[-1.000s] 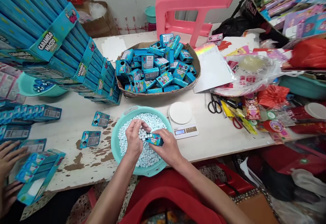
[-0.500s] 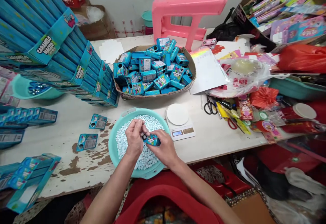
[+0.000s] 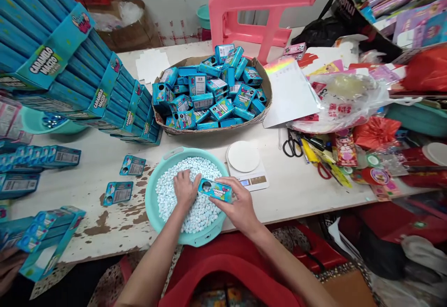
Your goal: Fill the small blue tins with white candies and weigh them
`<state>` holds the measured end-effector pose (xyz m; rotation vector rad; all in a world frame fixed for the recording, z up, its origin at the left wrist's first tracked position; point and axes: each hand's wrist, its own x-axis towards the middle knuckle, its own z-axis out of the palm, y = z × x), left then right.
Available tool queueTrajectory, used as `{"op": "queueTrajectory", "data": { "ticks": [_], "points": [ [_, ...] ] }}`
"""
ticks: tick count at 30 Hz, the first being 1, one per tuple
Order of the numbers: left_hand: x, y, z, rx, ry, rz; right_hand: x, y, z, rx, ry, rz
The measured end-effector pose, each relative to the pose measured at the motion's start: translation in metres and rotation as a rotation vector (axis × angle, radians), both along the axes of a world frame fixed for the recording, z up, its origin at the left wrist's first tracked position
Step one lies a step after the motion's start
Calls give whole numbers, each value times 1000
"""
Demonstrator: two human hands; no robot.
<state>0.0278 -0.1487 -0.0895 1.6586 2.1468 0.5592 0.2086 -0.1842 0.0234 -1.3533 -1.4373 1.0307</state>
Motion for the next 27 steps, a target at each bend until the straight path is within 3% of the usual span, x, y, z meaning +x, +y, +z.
{"op": "queueTrajectory", "data": {
  "ticks": [2,4,7,9,13,16,20,27],
  "points": [
    [11,-1,-5,-55,-64,-11,0,-1,-5,-2,-7,-9],
    [17,-1,-3,-74,-311,49,-1,-4,-9,-7,-17,-16],
    [15,-1,4,-82,-692,202,0,-8,-14,-6,-32,-22],
    [12,-3,14,-98,-789,254,2,-10,-16,0,-49,-21],
    [11,-7,54,-167,-1201,328,3,-14,-15,25,-119,-10],
    [15,-9,92,-123,-1500,279,-5,-16,-14,66,-223,18],
    [25,-10,121,27,-1587,236,-19,-16,-13,88,-351,89],
    [36,-7,129,188,-1493,269,-20,-16,-4,78,-341,84]
  ]
}}
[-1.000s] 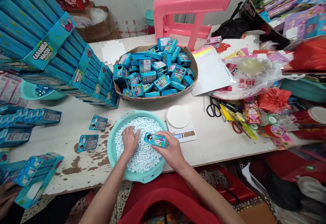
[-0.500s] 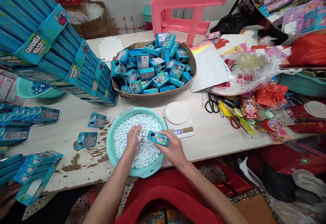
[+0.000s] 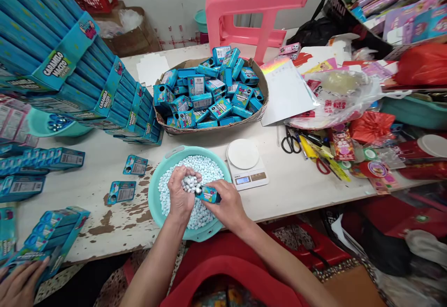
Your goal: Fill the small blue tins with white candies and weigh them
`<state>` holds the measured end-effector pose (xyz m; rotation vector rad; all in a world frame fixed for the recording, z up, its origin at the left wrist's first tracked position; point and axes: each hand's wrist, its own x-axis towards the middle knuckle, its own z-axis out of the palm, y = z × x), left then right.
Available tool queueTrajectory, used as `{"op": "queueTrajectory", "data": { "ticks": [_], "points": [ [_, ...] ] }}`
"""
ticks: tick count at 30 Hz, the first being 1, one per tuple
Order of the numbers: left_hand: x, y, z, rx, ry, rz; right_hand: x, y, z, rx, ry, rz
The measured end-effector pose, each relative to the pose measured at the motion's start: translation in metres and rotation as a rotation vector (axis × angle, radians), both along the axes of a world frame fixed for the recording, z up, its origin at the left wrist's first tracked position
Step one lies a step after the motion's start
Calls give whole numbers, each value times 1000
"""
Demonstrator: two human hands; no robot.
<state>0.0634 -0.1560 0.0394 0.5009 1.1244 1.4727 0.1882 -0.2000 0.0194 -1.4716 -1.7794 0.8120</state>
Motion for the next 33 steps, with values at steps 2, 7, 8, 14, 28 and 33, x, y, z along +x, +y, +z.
{"op": "queueTrajectory", "data": {
  "ticks": [2,7,8,14,28,33],
  "points": [
    [2,1,2,-18,30,18,2,0,1,-5,19,-3],
    [8,2,5,-74,31,24,4,1,2,-24,53,-32],
    [9,2,4,-75,27,24,4,2,2,-27,56,-31],
    [4,7,4,-73,60,81,-3,9,2,-44,119,-22],
    [-1,13,4,5,163,47,-9,17,-4,-89,190,-42],
    [3,13,4,8,249,43,-13,18,-2,-74,204,-50]
  ]
}}
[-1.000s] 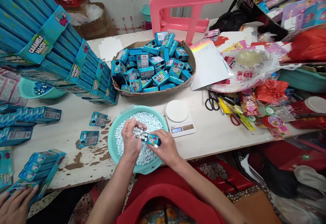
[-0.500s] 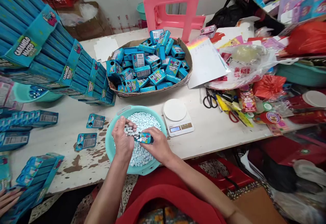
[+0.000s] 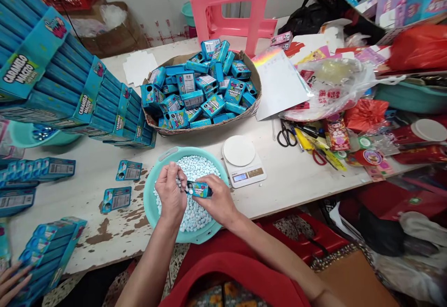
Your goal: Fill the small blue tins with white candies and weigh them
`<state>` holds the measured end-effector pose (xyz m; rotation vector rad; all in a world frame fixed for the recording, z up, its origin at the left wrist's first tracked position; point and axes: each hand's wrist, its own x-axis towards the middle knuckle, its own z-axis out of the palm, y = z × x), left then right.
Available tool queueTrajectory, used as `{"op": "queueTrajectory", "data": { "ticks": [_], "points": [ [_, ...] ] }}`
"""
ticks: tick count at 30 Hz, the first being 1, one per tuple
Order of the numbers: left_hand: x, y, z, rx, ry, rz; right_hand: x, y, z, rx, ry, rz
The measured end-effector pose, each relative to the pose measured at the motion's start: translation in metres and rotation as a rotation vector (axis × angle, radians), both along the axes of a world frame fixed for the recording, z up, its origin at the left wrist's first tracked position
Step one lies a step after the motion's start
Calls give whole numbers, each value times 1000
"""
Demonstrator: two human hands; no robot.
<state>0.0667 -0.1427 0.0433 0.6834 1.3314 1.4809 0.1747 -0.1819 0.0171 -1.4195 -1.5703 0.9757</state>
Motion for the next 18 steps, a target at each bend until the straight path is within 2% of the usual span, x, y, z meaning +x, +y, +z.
{"op": "queueTrajectory", "data": {
  "ticks": [5,9,11,15,18],
  "points": [
    [4,10,-6,-45,-29,-52,-3,3,-4,-31,-15,31],
    [-11,19,-9,-78,-29,-71,7,4,-4,-71,85,18],
    [-20,17,-12,-102,128,-145,12,4,-2,-86,121,-9],
    [-23,1,-22,-108,593,-442,14,6,-2,-97,135,-53],
    [-17,-8,-30,-135,699,-519,15,8,-6,-95,133,-65]
  ]
}}
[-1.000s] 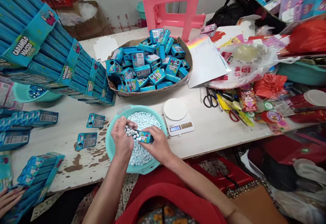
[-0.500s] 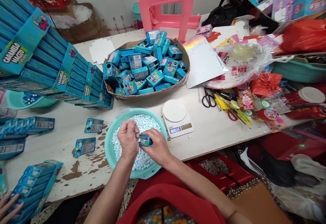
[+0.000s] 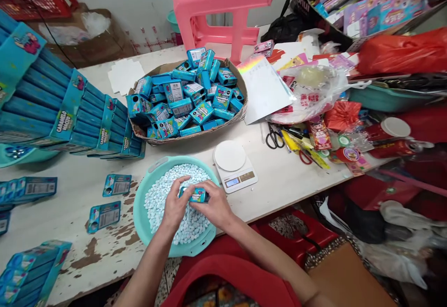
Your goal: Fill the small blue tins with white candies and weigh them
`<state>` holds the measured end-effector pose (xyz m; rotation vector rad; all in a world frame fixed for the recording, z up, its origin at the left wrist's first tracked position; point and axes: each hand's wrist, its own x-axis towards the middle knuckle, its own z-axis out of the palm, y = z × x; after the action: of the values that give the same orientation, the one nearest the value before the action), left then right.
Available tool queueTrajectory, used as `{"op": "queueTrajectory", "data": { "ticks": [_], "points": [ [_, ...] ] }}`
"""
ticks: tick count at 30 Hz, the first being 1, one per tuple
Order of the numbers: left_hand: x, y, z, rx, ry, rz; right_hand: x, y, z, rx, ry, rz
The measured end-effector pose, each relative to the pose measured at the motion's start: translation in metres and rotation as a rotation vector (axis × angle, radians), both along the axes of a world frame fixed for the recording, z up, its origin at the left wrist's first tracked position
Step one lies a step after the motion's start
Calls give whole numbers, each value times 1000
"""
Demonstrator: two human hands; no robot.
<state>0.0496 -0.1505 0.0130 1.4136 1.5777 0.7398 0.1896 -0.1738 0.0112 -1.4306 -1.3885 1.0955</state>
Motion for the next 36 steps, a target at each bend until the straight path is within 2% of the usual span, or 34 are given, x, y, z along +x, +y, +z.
{"op": "queueTrajectory", "data": {
  "ticks": [4,7,10,13,15,17,19,22,23,25,28,30,33,36],
  "points": [
    [-4,4,-15,-8,98,35,11,-1,-1,-17,5,-8],
    [-20,11,-34,75,295,30,31,-2,5,1,80,-35],
    [-32,17,-49,133,421,-70,62,2,7,53,116,-148],
    [-26,23,-47,97,396,-57,99,17,-6,97,80,-293],
    [-9,26,-38,154,375,-27,120,32,-24,109,51,-333],
    [17,27,-29,230,334,-50,136,48,-45,98,40,-324],
    [50,23,-26,242,262,-212,145,62,-65,77,45,-291],
    [107,5,-37,164,148,-595,150,75,-82,60,55,-242],
    [125,-2,-45,140,125,-677,152,76,-83,59,55,-226],
    [160,-16,-63,109,94,-746,156,74,-80,60,44,-211],
    [201,-27,-89,81,60,-734,168,62,-70,38,32,-286],
    [216,-30,-102,68,53,-707,179,49,-65,5,42,-390],
    [221,-34,-109,36,51,-688,192,29,-65,-31,50,-510],
    [212,-38,-97,0,56,-711,198,11,-70,-68,48,-565]
  ]
}}
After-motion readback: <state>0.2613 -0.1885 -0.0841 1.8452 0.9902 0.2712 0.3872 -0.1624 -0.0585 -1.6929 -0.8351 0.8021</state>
